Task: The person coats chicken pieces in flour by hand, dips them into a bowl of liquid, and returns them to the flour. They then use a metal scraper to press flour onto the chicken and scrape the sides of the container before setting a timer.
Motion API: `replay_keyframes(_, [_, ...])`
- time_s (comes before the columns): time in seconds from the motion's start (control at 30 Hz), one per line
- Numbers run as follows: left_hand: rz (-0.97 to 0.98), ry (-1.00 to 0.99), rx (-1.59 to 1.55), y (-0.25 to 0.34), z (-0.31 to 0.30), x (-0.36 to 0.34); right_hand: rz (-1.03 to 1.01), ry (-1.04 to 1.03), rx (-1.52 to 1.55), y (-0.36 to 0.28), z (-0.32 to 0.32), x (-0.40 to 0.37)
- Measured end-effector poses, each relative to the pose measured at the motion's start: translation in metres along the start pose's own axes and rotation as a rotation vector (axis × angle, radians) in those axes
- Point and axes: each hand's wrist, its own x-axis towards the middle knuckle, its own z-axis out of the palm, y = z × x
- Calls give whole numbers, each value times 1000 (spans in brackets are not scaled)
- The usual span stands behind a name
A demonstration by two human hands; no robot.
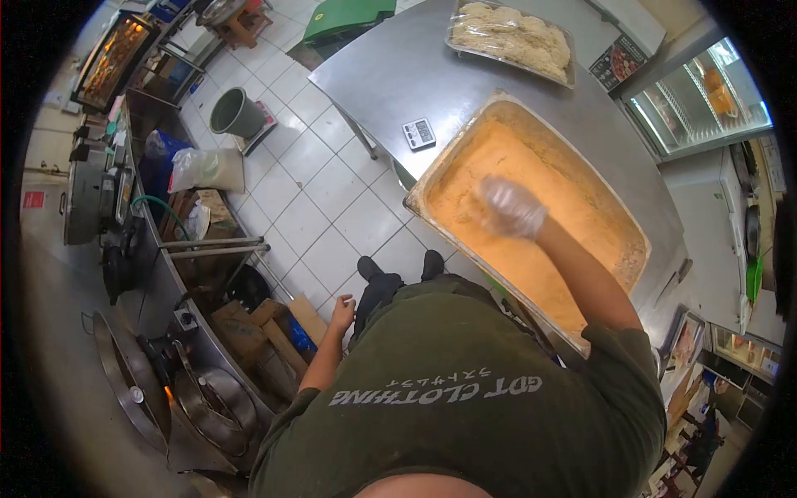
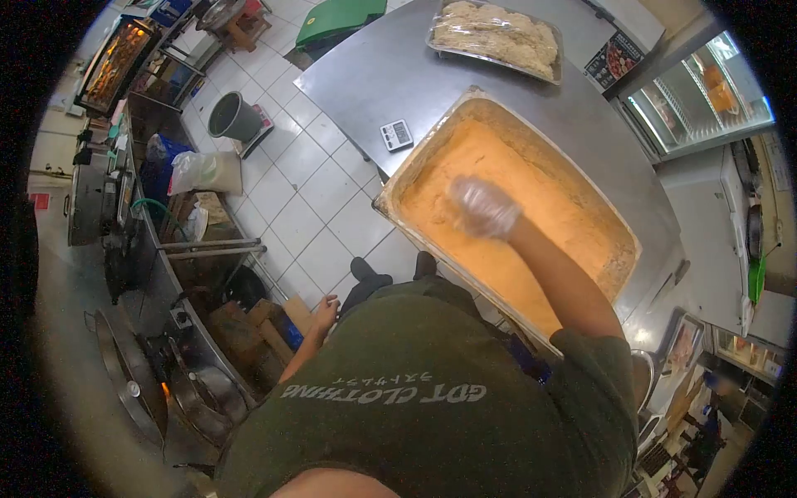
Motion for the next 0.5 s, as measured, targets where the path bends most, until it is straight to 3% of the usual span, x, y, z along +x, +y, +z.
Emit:
replay_keyframes(0.07, [-41,-52,111,-9,-3,-9,19,53,43,-4,62,7])
replay_keyframes(0.17, [-57,-85,133,-77,-10,26,14,111,148,8,102,34])
replay_keyframes(0.27, [-91,-60,120,-20,-11,-10,-68,132,-12,2,83,44])
replay_keyframes(0.37, [-93,-13,-20,-14,-11,6,132,249,-56,20,100,31])
replay_keyframes(0.43, [-51,4,-52,0,-7,8,384,362,499,31,103,0])
replay_keyframes(0.5, [-6,27,-79,12,-6,5,621,386,615,28,107,-21])
